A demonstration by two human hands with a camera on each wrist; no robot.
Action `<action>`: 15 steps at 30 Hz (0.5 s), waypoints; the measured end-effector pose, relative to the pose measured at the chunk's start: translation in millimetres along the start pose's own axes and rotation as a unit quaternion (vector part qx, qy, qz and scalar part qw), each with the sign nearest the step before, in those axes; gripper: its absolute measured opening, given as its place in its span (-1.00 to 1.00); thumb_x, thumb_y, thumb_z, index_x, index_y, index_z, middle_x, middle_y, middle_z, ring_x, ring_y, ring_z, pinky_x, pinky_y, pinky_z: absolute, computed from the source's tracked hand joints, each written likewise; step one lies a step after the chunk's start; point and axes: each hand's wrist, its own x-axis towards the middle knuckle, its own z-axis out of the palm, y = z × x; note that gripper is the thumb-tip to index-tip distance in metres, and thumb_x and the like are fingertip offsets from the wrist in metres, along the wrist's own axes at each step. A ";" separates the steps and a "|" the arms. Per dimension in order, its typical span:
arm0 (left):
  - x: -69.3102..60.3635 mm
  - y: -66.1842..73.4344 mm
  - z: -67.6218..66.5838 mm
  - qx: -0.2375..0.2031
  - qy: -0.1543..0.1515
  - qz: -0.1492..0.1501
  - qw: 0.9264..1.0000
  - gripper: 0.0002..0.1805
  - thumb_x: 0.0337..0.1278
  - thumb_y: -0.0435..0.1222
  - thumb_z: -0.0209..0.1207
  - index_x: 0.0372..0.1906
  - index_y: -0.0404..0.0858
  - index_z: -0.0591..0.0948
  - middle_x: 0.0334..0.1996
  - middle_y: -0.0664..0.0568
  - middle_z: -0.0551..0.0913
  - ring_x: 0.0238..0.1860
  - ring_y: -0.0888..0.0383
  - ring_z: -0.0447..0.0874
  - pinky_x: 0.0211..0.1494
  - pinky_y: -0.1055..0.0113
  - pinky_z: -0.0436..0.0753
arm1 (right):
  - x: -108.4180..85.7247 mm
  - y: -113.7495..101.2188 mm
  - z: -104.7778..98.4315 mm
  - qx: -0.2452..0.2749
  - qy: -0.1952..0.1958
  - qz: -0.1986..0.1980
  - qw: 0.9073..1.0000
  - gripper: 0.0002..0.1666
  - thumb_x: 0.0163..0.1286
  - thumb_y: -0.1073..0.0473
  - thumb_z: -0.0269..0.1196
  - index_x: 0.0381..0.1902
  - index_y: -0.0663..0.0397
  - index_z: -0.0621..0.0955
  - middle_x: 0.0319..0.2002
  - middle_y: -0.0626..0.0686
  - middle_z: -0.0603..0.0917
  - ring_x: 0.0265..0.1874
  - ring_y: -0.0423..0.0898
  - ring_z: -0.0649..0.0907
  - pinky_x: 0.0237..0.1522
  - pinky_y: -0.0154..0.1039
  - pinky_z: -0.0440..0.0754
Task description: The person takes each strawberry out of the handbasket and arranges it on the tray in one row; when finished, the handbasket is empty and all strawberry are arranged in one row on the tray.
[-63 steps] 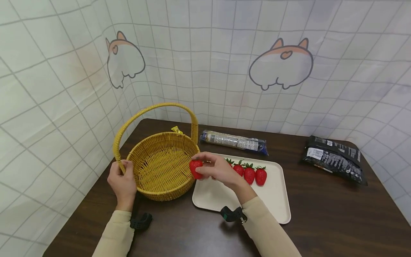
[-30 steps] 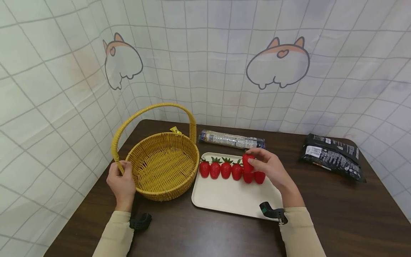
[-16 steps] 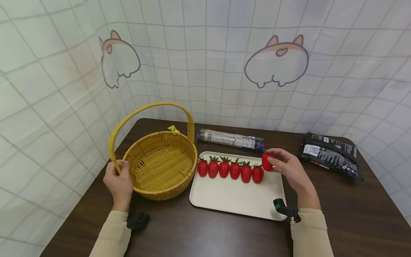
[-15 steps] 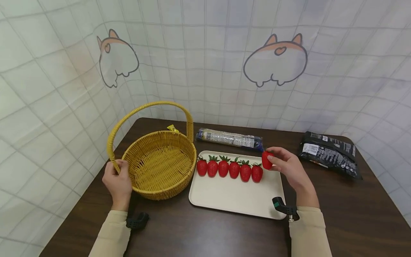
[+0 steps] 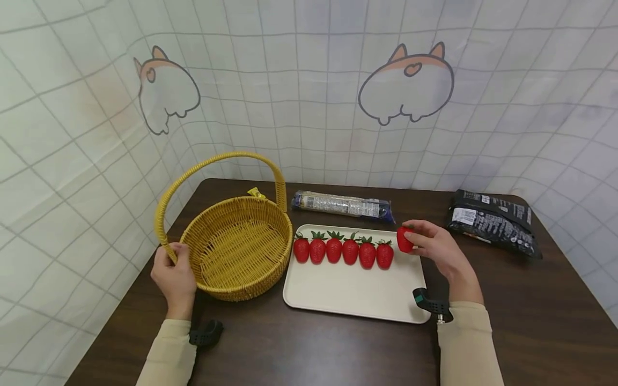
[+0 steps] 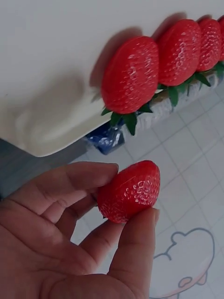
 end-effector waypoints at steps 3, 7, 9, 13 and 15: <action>-0.5 14.7 -1.4 -0.005 0.001 0.008 1.000 -0.74 0.26 -0.49 0.11 -0.57 -0.47 0.49 -0.51 -0.20 0.46 -0.52 0.33 0.21 -0.36 0.41 0.21 | -2.6 3.9 -5.0 -0.022 -0.008 0.016 1.000 -0.29 0.42 -0.05 0.20 0.37 0.22 0.30 0.16 0.18 0.40 -0.08 -0.11 0.58 -0.09 -0.25 0.64; -0.9 29.8 -3.5 -0.009 0.004 0.022 1.000 -0.73 0.28 -0.48 0.09 -0.57 -0.48 0.48 -0.52 -0.17 0.46 -0.53 0.32 0.22 -0.37 0.46 0.20 | -5.3 9.4 -8.4 -0.050 -0.013 0.028 0.998 -0.29 0.41 -0.02 0.22 0.36 0.27 0.32 0.16 0.26 0.44 -0.10 -0.07 0.60 -0.09 -0.19 0.65; -0.9 30.5 -3.7 -0.009 0.005 0.026 1.000 -0.75 0.27 -0.49 0.10 -0.55 -0.48 0.50 -0.52 -0.16 0.47 -0.54 0.32 0.22 -0.38 0.45 0.21 | -5.2 10.9 -8.6 -0.065 -0.012 0.029 0.997 -0.29 0.40 -0.01 0.24 0.34 0.29 0.34 0.15 0.28 0.46 -0.11 -0.06 0.61 -0.10 -0.17 0.66; 0.1 20.1 -1.8 -0.001 0.010 0.023 1.000 -0.76 0.26 -0.49 0.11 -0.54 -0.47 0.51 -0.51 -0.18 0.48 -0.53 0.35 0.21 -0.39 0.42 0.21 | -2.3 10.4 -7.5 -0.090 -0.014 0.025 0.996 -0.30 0.38 0.01 0.26 0.32 0.31 0.38 0.13 0.34 0.48 -0.11 0.00 0.63 -0.12 -0.10 0.68; 0.7 10.9 -0.5 0.002 0.012 0.020 1.000 -0.75 0.26 -0.48 0.12 -0.56 -0.45 0.49 -0.51 -0.19 0.48 -0.53 0.37 0.19 -0.40 0.41 0.20 | -0.1 8.7 -6.4 -0.102 -0.018 0.025 0.994 -0.31 0.38 0.02 0.27 0.31 0.31 0.39 0.13 0.36 0.49 -0.10 0.03 0.63 -0.13 -0.09 0.68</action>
